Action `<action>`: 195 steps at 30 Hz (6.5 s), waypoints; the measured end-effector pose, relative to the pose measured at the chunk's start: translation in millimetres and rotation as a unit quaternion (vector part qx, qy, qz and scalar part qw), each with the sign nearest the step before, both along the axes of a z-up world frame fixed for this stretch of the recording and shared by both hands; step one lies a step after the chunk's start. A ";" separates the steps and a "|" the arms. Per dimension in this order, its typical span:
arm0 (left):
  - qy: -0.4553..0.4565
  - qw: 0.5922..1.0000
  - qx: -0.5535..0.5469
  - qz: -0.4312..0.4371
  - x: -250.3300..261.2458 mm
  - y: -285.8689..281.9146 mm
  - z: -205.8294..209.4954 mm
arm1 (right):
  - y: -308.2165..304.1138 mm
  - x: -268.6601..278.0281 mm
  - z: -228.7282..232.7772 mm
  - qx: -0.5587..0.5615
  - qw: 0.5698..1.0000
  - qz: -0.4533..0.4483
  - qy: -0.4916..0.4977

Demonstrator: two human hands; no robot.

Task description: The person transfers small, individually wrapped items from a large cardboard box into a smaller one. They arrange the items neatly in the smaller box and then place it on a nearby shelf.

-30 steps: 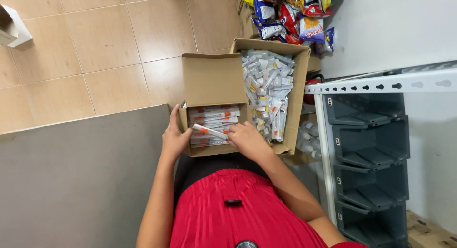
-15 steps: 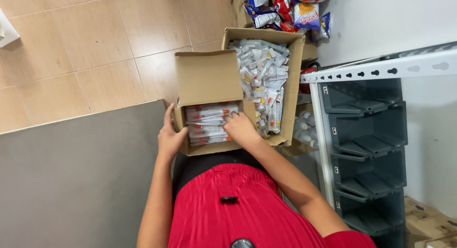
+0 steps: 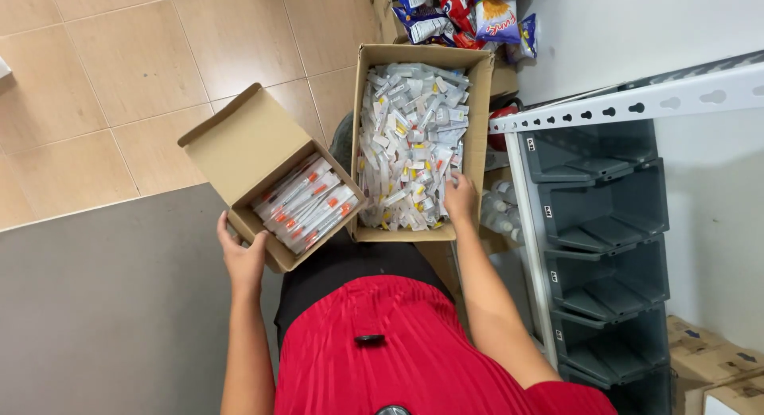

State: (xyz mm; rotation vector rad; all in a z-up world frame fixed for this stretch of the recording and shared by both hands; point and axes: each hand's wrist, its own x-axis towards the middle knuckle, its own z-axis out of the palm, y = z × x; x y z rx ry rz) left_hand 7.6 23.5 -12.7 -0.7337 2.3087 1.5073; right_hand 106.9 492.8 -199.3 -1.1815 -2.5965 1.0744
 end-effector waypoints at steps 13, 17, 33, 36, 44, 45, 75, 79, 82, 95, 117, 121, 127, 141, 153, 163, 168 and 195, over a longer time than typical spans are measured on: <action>-0.029 0.999 -0.028 -0.023 12.5 14.5 25.3 | 5.3 -31.0 -54.7 -0.147 0.981 -0.046 -0.118; -0.040 0.996 -0.065 -0.043 7.9 20.5 24.1 | 5.0 -28.1 -44.4 -0.086 0.993 -0.024 -0.082; 0.025 0.953 -0.097 -0.286 -27.9 75.1 17.0 | -159.1 -58.5 260.4 -0.018 0.872 0.311 0.377; -0.003 0.949 -0.092 -0.302 -34.6 77.1 11.9 | -167.5 -77.8 240.9 0.015 0.853 0.446 0.271; 0.002 0.958 -0.051 -0.281 -33.1 66.5 -4.6 | -171.3 -73.8 163.4 0.084 0.774 0.627 -0.027; 0.011 0.959 -0.047 -0.278 -33.0 66.5 -6.9 | -170.3 -73.7 160.5 0.102 0.775 0.623 -0.034; -0.025 0.992 0.063 0.108 3.5 -51.9 -3.8 | -156.1 -90.9 30.0 0.012 0.849 0.475 -0.233; -0.031 0.992 0.055 0.105 5.2 -56.2 0.6 | -155.5 -86.2 5.1 0.105 0.849 0.473 -0.209; -0.012 0.994 0.055 0.097 5.1 -60.6 -0.4 | -152.4 -90.6 10.5 0.153 0.871 0.428 -0.185; -0.053 0.996 0.022 0.074 -10.3 -55.3 10.2 | -173.9 -82.2 -33.2 0.073 0.890 0.371 -0.257; -0.039 0.999 0.004 -0.002 -60.6 -74.2 7.9 | -186.5 -67.0 -92.0 -0.293 0.951 -0.038 -0.085; -0.040 0.999 0.010 0.002 -65.7 -71.4 9.5 | -173.9 -65.8 -85.4 -0.402 0.914 -0.016 -0.063; -0.070 0.997 -0.019 -0.010 -67.8 -64.2 18.3 | -174.2 -72.4 -36.8 -0.454 0.880 -0.097 -0.098; -0.056 0.997 0.015 -0.045 -55.5 -12.2 20.7 | -92.7 13.0 74.9 0.003 0.979 0.196 -0.058; -0.037 0.982 -0.088 -0.163 -52.1 35.9 31.8 | -67.5 -18.1 212.5 -0.492 0.853 -0.050 0.168; -0.043 0.966 -0.099 -0.236 -51.8 57.8 19.6 | -127.4 -83.3 258.4 -0.233 0.938 0.238 -0.098; -0.022 0.964 -0.081 -0.254 -54.0 55.4 12.3 | -150.9 -94.3 279.1 -0.117 0.922 0.368 0.010; -0.056 0.960 -0.043 -0.273 -64.7 50.9 7.3 | -152.0 -83.5 275.9 0.022 0.899 0.389 -0.200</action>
